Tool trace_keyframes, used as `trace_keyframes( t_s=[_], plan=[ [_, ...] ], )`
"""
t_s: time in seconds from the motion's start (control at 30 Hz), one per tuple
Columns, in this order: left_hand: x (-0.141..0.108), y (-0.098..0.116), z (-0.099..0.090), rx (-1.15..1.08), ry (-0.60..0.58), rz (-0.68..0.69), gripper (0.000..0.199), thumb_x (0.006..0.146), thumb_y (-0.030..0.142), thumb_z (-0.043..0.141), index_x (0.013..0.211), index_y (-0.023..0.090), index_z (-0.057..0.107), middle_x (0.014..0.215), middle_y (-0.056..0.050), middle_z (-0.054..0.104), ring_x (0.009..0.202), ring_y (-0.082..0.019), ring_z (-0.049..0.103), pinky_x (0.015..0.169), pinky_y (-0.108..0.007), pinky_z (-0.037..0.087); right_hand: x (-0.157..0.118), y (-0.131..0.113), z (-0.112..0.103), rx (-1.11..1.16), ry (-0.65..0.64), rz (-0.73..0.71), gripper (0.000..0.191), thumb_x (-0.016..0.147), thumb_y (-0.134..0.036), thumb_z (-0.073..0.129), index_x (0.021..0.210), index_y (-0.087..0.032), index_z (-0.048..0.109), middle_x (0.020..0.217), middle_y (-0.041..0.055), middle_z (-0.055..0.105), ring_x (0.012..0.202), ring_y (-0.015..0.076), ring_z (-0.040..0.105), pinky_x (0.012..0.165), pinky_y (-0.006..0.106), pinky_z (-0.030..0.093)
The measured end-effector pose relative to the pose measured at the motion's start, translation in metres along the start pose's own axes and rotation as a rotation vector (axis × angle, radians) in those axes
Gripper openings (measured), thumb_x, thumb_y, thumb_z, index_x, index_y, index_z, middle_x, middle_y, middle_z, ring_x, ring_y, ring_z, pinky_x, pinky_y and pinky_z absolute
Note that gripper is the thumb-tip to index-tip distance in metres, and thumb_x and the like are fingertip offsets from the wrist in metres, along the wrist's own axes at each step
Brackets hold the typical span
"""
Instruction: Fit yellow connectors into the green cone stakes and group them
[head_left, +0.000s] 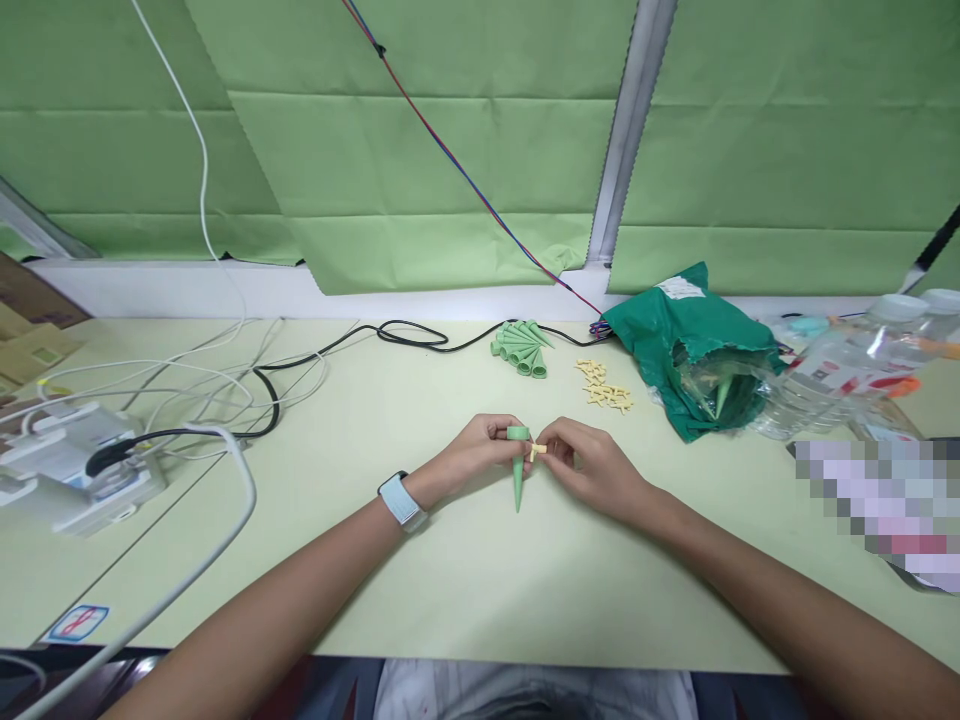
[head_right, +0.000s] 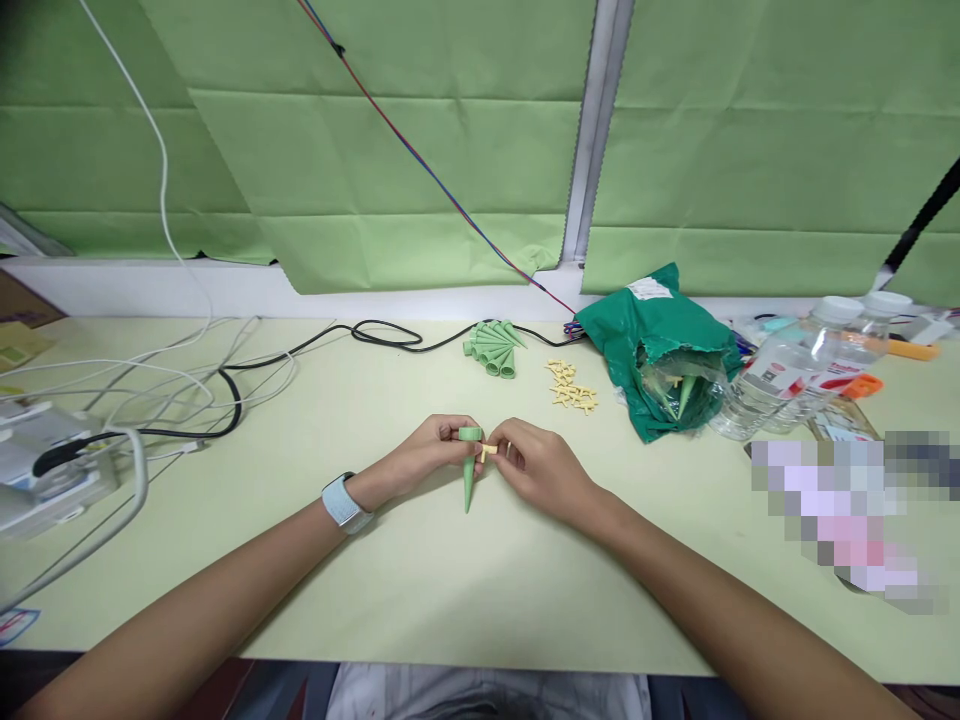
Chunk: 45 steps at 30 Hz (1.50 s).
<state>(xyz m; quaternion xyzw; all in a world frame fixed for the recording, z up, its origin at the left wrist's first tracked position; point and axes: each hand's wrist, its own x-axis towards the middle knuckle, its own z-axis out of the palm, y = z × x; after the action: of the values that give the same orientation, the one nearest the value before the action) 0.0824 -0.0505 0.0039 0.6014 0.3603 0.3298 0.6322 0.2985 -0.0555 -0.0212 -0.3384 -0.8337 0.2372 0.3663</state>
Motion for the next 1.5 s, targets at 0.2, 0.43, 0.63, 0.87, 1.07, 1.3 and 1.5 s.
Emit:
trace_keyframes(
  t_s=[0.2, 0.43, 0.63, 0.87, 1.07, 1.3, 1.5],
  plan=[
    [0.0011, -0.0004, 0.0000, -0.012, 0.017, -0.007, 0.015, 0.082, 0.028, 0.073, 0.085, 0.014, 0.068, 0.081, -0.006, 0.069, 0.081, -0.019, 0.068, 0.081, -0.033, 0.052, 0.0000, -0.0018, 0.0006, -0.069, -0.030, 0.026, 0.010, 0.101, -0.026, 0.054, 0.104, -0.024, 0.064, 0.093, 0.0001, 0.069, 0.071, 0.0136, 0.061, 0.068, 0.029, 0.044],
    [0.0022, -0.0013, -0.0003, -0.013, 0.020, 0.005, 0.012, 0.082, 0.026, 0.072, 0.085, 0.014, 0.067, 0.081, -0.006, 0.069, 0.081, -0.018, 0.067, 0.081, -0.033, 0.052, 0.0013, -0.0011, 0.0010, 0.008, 0.015, -0.001, 0.004, 0.098, -0.022, 0.059, 0.099, -0.022, 0.062, 0.089, 0.0004, 0.064, 0.067, 0.0124, 0.059, 0.062, 0.028, 0.046],
    [0.0024, -0.0027, -0.0011, -0.033, 0.022, 0.009, 0.010, 0.081, 0.024, 0.071, 0.084, 0.015, 0.068, 0.082, -0.006, 0.070, 0.082, -0.019, 0.069, 0.082, -0.033, 0.053, 0.0008, -0.0035, 0.0013, 0.087, 0.059, -0.052, 0.005, 0.099, -0.022, 0.057, 0.099, -0.023, 0.062, 0.093, 0.0028, 0.062, 0.069, 0.0131, 0.060, 0.063, 0.029, 0.050],
    [0.0030, -0.0037, -0.0011, -0.046, 0.017, 0.010, 0.014, 0.081, 0.026, 0.073, 0.085, 0.014, 0.067, 0.081, -0.007, 0.070, 0.080, -0.019, 0.069, 0.082, -0.034, 0.054, 0.0028, -0.0055, 0.0000, 0.123, 0.173, -0.097, 0.008, 0.099, -0.023, 0.058, 0.096, -0.023, 0.065, 0.092, 0.0036, 0.064, 0.073, 0.0145, 0.061, 0.064, 0.029, 0.051],
    [0.0032, -0.0026, -0.0003, -0.072, 0.043, -0.011, 0.015, 0.078, 0.026, 0.075, 0.084, 0.013, 0.068, 0.082, -0.007, 0.069, 0.081, -0.020, 0.069, 0.083, -0.036, 0.054, 0.0028, 0.0004, 0.0009, 0.030, 0.102, 0.059, 0.015, 0.100, -0.026, 0.057, 0.091, -0.023, 0.069, 0.082, 0.0017, 0.067, 0.069, 0.0143, 0.059, 0.062, 0.029, 0.047],
    [0.0026, -0.0009, 0.0017, -0.098, 0.035, -0.003, 0.011, 0.080, 0.023, 0.073, 0.083, 0.014, 0.068, 0.080, -0.006, 0.068, 0.078, -0.017, 0.067, 0.080, -0.031, 0.053, 0.0014, -0.0028, 0.0023, 0.070, 0.120, -0.034, 0.009, 0.097, -0.025, 0.058, 0.097, -0.023, 0.067, 0.091, 0.0048, 0.065, 0.071, 0.0153, 0.061, 0.064, 0.030, 0.053],
    [0.0023, 0.0024, 0.0030, -0.116, 0.038, -0.013, 0.012, 0.080, 0.024, 0.073, 0.082, 0.013, 0.067, 0.078, -0.004, 0.065, 0.079, -0.017, 0.067, 0.081, -0.032, 0.053, -0.0004, -0.0032, -0.0010, 0.041, 0.134, -0.142, 0.016, 0.095, -0.014, 0.054, 0.095, -0.024, 0.066, 0.096, 0.0047, 0.060, 0.075, 0.0152, 0.060, 0.068, 0.031, 0.054]
  ],
)
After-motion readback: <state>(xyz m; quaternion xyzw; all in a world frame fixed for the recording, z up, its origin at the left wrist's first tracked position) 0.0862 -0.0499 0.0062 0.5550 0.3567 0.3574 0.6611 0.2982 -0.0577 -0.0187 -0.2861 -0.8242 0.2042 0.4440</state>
